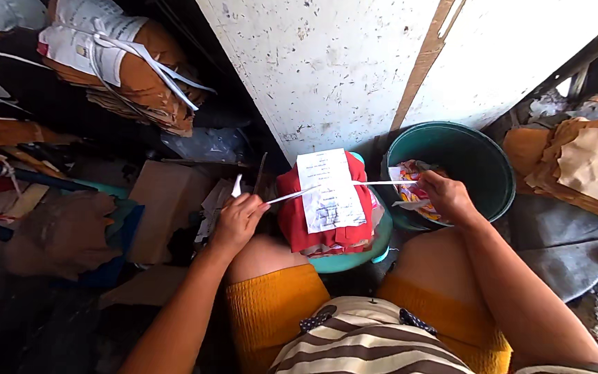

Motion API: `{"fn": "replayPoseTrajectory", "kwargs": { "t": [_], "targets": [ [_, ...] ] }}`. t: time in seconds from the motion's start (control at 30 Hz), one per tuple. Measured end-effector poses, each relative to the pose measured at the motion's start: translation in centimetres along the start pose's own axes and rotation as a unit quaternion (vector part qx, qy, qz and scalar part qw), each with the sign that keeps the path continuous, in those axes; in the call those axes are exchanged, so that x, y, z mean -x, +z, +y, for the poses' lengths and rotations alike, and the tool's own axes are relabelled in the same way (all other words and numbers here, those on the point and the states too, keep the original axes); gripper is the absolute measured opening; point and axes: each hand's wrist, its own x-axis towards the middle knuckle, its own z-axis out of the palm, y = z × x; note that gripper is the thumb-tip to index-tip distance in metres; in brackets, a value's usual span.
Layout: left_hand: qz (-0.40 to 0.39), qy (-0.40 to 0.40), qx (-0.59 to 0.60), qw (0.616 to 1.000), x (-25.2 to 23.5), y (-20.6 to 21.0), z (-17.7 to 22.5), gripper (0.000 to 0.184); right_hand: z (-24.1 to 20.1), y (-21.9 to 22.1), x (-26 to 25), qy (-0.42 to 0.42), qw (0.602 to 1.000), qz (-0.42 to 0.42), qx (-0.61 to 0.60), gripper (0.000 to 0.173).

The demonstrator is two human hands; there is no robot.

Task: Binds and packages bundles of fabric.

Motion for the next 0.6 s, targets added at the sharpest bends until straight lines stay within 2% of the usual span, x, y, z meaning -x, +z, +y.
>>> {"fn": "replayPoseTrajectory", "kwargs": {
  "t": [0.13,0.2,0.23,0.3,0.37,0.4,0.43,0.47,0.53,0.57,0.6],
  "targets": [
    [-0.009,-0.084,0.032,0.996,2.0,-0.5,-0.4,0.043,-0.6,-1.0,0.5,0.024,0.998,0.026,-0.046,0.021],
    [0.033,-0.175,0.155,0.972,1.4,-0.9,0.0,0.032,-1.1,-1.0,0.4,0.028,0.977,0.056,-0.203,0.022],
    [0.068,-0.215,0.261,0.939,0.9,-0.8,0.5,0.025,-1.4,-0.6,0.3,0.031,0.943,0.065,-0.325,0.022],
    [0.149,-0.234,0.498,0.821,-0.9,-0.7,2.3,0.024,-3.0,-0.3,-0.1,0.005,0.812,0.057,-0.581,0.031],
    [0.181,-0.216,0.638,0.717,-3.0,-0.7,4.7,0.031,-5.8,-0.5,-0.4,-0.043,0.678,0.023,-0.733,0.043],
    [0.171,-0.206,0.664,0.698,-4.0,-0.7,5.6,0.032,-7.4,-0.6,-0.7,-0.075,0.646,0.001,-0.76,0.045],
    [0.154,-0.191,0.658,0.712,-4.8,-0.5,6.3,0.031,-8.8,-0.8,-0.9,-0.111,0.646,-0.017,-0.755,0.043],
    [0.135,-0.17,0.609,0.763,-5.4,-0.1,6.6,0.029,-10.1,-0.9,-1.1,-0.147,0.676,-0.019,-0.722,0.035],
    [0.102,-0.1,0.413,0.899,-6.2,1.0,6.6,0.026,-11.7,-0.7,-1.6,-0.192,0.782,0.005,-0.593,0.011],
    [0.087,-0.067,0.314,0.943,-6.5,1.5,6.6,0.028,-12.2,-0.4,-1.8,-0.205,0.829,0.011,-0.521,0.007],
    [0.08,-0.043,0.253,0.963,-6.8,2.2,6.6,0.031,-12.5,0.2,-2.1,-0.206,0.864,0.008,-0.459,0.017]
  ]
}}
